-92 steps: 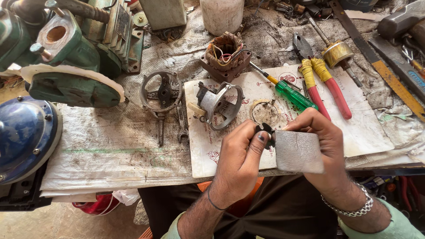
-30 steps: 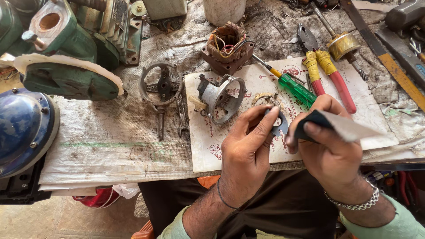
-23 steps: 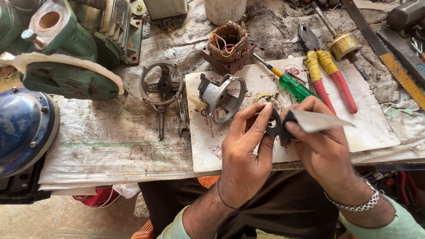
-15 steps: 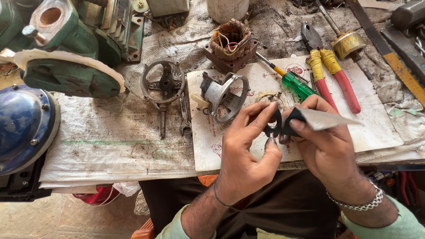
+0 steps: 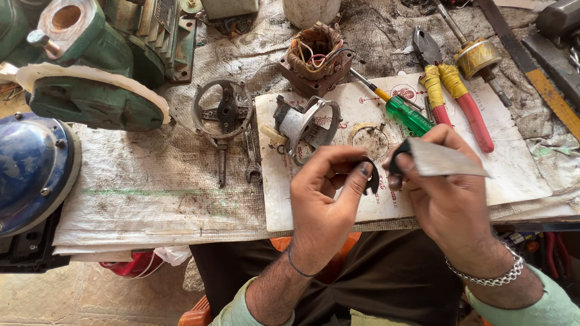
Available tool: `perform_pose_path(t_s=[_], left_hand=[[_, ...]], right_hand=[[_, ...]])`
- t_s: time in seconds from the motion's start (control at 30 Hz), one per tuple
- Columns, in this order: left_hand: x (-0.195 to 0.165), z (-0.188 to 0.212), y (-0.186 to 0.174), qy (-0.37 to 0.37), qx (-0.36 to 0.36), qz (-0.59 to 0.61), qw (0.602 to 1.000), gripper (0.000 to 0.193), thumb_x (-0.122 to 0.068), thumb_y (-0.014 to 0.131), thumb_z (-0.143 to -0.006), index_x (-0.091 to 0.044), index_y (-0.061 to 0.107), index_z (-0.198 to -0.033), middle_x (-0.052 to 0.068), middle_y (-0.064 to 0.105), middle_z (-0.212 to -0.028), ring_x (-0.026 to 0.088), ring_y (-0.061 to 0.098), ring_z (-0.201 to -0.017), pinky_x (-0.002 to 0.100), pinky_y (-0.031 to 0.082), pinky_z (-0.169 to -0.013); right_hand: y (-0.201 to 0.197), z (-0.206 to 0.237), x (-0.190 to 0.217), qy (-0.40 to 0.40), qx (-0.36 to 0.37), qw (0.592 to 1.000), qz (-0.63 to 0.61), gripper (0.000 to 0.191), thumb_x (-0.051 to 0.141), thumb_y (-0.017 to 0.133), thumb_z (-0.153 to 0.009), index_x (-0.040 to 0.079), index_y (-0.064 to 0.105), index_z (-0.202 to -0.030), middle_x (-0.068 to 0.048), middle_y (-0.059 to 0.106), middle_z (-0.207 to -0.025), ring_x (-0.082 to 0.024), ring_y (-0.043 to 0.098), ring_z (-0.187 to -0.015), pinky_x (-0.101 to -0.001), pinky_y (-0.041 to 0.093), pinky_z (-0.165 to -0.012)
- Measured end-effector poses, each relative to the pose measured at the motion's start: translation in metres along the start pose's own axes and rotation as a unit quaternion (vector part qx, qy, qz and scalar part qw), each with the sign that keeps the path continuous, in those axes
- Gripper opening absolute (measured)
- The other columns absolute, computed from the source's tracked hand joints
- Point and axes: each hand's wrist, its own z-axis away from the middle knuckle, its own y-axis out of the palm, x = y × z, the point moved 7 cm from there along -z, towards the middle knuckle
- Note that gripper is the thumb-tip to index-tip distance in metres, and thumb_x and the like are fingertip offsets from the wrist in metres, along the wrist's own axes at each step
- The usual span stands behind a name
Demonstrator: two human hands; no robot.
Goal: The person handles a disassembled electric motor end bell on a cluttered workbench, then picks up a small metal bracket and sands its edges by hand using a piece of sandpaper, repeatedly rubbing the sandpaper around the part's edges and holes for the rest of the clip.
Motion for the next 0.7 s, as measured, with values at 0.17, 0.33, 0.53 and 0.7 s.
perform_pose_path(t_s=[0.17, 0.33, 0.53, 0.7], left_hand=[[-0.004, -0.001, -0.004, 0.021, -0.021, -0.008, 1.0, 0.021, 0.001, 0.068, -0.1, 0.004, 0.067, -0.121, 0.005, 0.063, -0.113, 0.009, 0.065, -0.103, 0.023, 0.056, -0.089], [0.001, -0.001, -0.007, 0.003, -0.037, -0.011, 0.999, 0.014, 0.001, 0.07, -0.099, 0.004, 0.069, -0.112, 0.005, 0.068, -0.105, 0.009, 0.068, -0.097, 0.023, 0.058, -0.085], [0.007, -0.001, -0.006, 0.0, -0.026, 0.038, 0.999, 0.012, 0.001, 0.07, -0.099, 0.004, 0.067, -0.111, 0.006, 0.069, -0.101, 0.009, 0.071, -0.091, 0.025, 0.063, -0.081], [0.013, 0.0, -0.007, -0.032, -0.012, 0.01, 0.999, 0.008, 0.001, 0.07, -0.099, 0.003, 0.066, -0.105, 0.007, 0.07, -0.096, 0.009, 0.072, -0.086, 0.025, 0.062, -0.076]], right_hand=[[0.004, 0.001, 0.004, -0.019, 0.03, 0.999, -0.022, 0.014, -0.003, 0.069, -0.101, 0.001, 0.056, -0.106, -0.012, 0.064, -0.103, -0.014, 0.065, -0.095, -0.0269, 0.054, -0.086], [0.009, -0.001, 0.001, -0.012, 0.051, 0.998, 0.034, 0.019, -0.003, 0.075, -0.088, 0.001, 0.058, -0.095, -0.011, 0.06, -0.115, -0.011, 0.062, -0.106, -0.0227, 0.052, -0.094], [0.004, 0.0, -0.004, -0.01, -0.003, 0.993, 0.113, 0.019, -0.003, 0.073, -0.095, 0.001, 0.056, -0.103, -0.007, 0.06, -0.117, -0.008, 0.062, -0.101, -0.0221, 0.055, -0.089], [0.005, 0.001, -0.006, -0.004, 0.003, 0.991, 0.134, 0.016, -0.005, 0.068, -0.095, 0.001, 0.056, -0.102, -0.007, 0.063, -0.108, -0.01, 0.067, -0.094, -0.0243, 0.058, -0.082]])
